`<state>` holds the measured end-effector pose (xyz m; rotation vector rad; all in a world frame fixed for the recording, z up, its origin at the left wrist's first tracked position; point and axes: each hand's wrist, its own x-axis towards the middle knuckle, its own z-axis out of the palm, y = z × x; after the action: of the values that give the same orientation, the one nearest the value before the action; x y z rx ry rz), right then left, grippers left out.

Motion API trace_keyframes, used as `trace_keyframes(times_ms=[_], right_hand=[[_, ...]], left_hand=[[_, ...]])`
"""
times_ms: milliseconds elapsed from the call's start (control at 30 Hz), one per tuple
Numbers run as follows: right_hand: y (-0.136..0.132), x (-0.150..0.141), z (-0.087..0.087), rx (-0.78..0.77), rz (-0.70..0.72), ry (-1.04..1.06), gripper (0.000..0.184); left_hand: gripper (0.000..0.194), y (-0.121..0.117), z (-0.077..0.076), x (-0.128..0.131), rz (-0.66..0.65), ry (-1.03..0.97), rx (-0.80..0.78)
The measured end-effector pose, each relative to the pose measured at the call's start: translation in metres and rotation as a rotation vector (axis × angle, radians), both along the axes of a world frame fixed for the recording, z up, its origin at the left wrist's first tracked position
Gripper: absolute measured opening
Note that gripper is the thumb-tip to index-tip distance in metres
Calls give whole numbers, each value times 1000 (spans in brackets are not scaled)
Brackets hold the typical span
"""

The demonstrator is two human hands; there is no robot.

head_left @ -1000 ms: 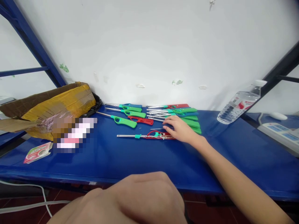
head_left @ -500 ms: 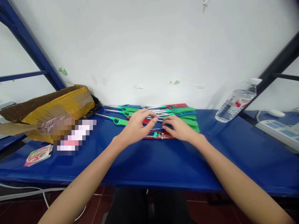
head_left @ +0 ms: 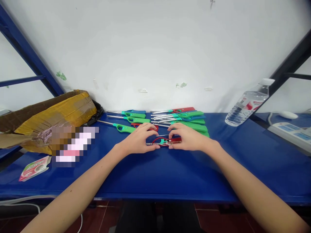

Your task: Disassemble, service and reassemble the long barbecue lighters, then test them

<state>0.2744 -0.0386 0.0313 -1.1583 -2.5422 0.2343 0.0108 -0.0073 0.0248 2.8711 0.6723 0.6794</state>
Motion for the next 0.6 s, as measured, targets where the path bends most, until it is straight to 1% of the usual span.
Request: trace_keyframes(times_ms=[100,233,300,400,600], right_hand=[[0,-1,-2,-14,5,-26,31],[0,-2,-3,-16,-11,-36,25],[0,-2,-3,-30,-13,-39,25],[0,-2,-2,-47,-10,-43,25],[1,-3,-4,-20,11,-5,20]], left_hand=[[36,0,-2,0,-11,37,19],[23,3,-6,-2,-4,55,41],[19,4,-7,-2,-13,58,41],[16,6,-10,-3,-34,57,26],[12,8,-12,-4,-36,69,9]])
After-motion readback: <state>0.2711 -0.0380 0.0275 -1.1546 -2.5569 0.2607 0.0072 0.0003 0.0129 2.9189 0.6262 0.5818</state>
